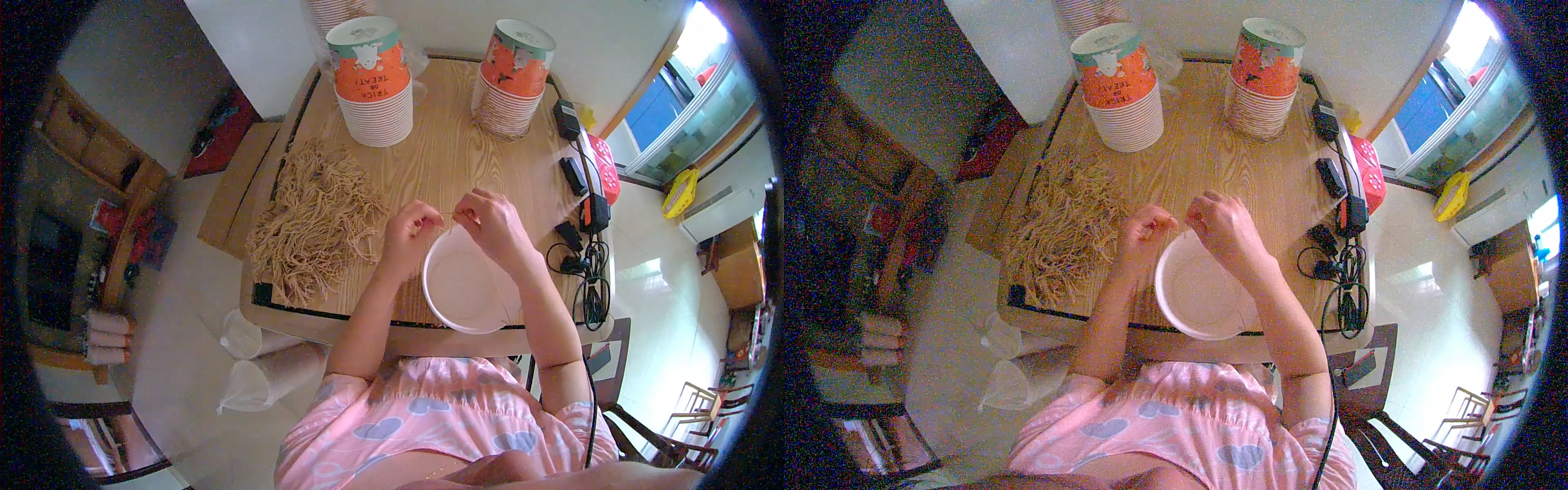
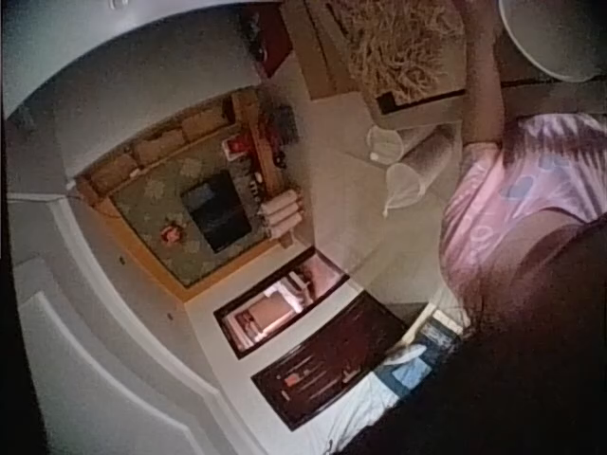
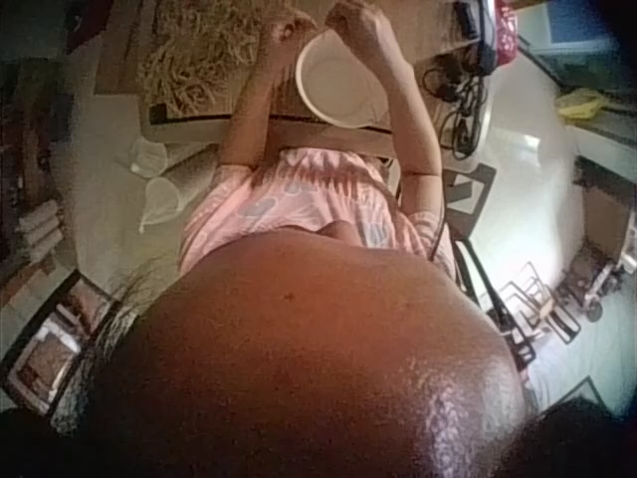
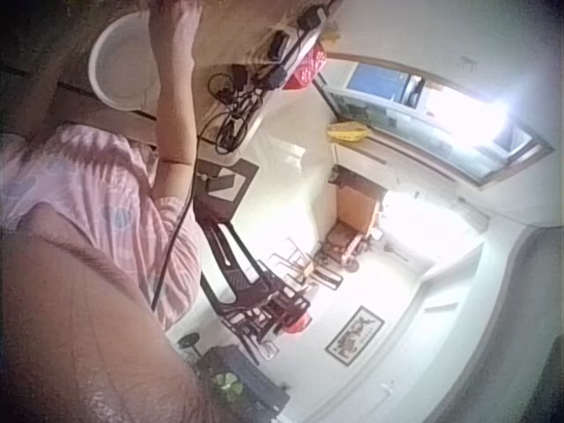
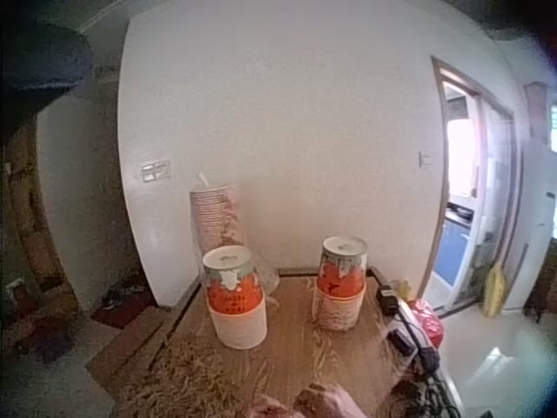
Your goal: Attaching a string handle to a paper cup.
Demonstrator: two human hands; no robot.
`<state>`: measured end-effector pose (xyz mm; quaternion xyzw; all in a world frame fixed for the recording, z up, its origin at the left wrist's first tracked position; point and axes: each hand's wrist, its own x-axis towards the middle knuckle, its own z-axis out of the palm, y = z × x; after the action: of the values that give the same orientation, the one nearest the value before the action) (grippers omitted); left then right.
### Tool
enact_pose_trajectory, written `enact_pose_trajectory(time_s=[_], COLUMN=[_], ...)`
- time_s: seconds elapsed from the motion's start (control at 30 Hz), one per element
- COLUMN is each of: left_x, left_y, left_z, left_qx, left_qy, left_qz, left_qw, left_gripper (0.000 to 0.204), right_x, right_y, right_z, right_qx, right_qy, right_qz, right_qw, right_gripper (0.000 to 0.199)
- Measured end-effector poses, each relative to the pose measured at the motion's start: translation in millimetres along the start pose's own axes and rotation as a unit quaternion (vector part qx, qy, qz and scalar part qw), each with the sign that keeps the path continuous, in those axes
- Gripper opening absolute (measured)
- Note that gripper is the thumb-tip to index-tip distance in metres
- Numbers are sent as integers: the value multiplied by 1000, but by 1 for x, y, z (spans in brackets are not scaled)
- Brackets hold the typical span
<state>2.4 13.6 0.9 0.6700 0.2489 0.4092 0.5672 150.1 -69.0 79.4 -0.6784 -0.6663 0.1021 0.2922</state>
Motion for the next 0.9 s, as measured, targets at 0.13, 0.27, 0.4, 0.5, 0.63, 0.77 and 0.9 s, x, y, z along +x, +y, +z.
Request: enact_pose_trajectory(time_s=[0.13,0.27,0.4,0.5,0.63,0.77,0.9], left_x=[2,2,3,3,2,-1,0], left_y=[8,15,22,16,5,6,17], left_z=[1,4,4,5,6,5,3], left_qx=[163,136,145,141,94,65,123], left_qy=[-9,-20,-48,-44,-29,19,-5], left_qz=[120,95,75,70,31,55,126], left_qw=[979,986,985,987,995,996,984], left_gripper=[14,13,12,14,14,12,12], right_x=[0,1,2,2,1,1,2], right_y=[0,0,-1,-2,1,4,4], right_z=[1,2,-1,-2,-1,1,0], right_qx=[4,0,10,20,16,5,14], right_qy=[8,37,40,44,55,44,56], right_qz=[1,-10,-4,-18,-19,5,10], right_qw=[1000,999,999,999,998,999,998], right_gripper=[12,9,9,9,8,15,15])
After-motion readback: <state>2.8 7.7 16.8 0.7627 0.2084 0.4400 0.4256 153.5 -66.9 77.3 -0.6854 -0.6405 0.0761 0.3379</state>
